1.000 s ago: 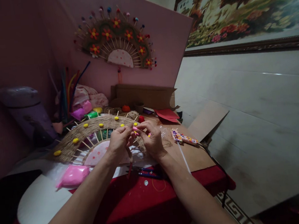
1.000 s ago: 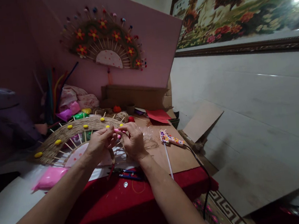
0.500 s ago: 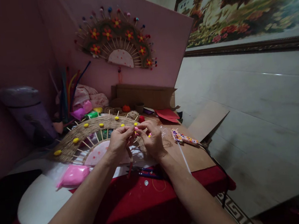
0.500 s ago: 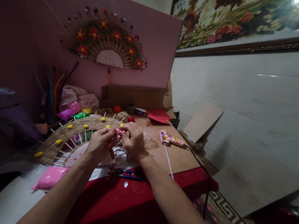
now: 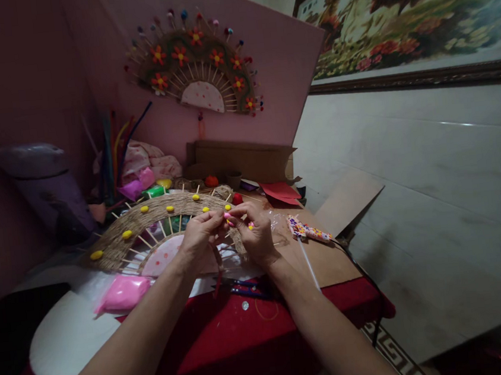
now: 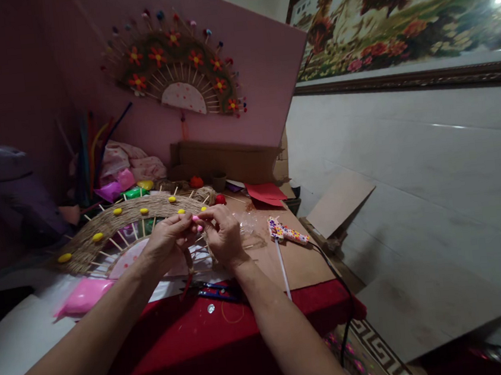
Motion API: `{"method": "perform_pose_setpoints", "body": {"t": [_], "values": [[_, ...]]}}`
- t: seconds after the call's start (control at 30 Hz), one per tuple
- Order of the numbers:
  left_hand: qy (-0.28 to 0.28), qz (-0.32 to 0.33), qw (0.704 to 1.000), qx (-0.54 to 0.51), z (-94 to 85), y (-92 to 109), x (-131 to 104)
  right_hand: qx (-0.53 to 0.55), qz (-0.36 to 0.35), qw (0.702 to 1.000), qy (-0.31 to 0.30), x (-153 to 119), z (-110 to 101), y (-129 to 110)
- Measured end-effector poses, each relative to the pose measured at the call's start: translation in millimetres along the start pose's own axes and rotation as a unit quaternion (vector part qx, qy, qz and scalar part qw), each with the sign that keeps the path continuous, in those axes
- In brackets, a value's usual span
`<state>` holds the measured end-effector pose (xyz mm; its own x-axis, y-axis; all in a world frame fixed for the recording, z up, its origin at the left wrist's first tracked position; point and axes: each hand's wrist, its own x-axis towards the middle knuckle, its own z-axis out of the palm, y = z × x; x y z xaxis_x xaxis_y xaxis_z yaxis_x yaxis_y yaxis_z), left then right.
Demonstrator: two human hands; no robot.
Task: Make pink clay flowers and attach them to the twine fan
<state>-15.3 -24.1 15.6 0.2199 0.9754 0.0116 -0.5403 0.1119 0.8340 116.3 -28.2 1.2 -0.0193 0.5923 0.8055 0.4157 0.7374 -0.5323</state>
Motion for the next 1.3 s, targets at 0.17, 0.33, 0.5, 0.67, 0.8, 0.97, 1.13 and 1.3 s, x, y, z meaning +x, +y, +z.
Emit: {"method": "perform_pose_setpoints", "body": {"t": [0.17, 0.33, 0.5, 0.67, 0.8, 0.97, 1.13, 1.3], "values": [[0.014, 0.003, 1.0, -0.005, 0.1, -0.8, 0.1, -0.003, -0.004, 1.0, 0.0, -0.3, 0.5, 0.7], [0.007, 0.043, 0.999, 0.014, 0.2, -1.3, 0.7, -0.017, 0.0, 1.0, -0.002, -0.3, -0.1, -1.1], [0.045, 0.108, 0.988, 0.105, -5.2, -2.0, 5.9, -0.09, 0.036, 0.995, 0.028, 2.6, -4.3, 5.7], [0.122, 0.283, 0.863, 0.4, -12.0, -4.1, 9.5, -0.196, 0.116, 0.972, 0.062, 6.5, -10.1, 21.8], [0.135, 0.35, 0.743, 0.554, -15.0, -6.6, 9.7, -0.254, 0.151, 0.954, 0.055, 7.9, -12.5, 25.9], [0.149, 0.334, 0.7, 0.614, -19.4, -10.5, 13.7, -0.295, 0.165, 0.941, 0.017, 9.4, -13.0, 25.0], [0.145, 0.329, 0.692, 0.626, -22.2, -11.8, 15.8, -0.299, 0.175, 0.938, 0.003, 10.2, -12.6, 23.3], [0.13, 0.325, 0.678, 0.647, -22.3, -10.9, 16.0, -0.3, 0.173, 0.938, -0.001, 9.8, -12.5, 22.4]]}}
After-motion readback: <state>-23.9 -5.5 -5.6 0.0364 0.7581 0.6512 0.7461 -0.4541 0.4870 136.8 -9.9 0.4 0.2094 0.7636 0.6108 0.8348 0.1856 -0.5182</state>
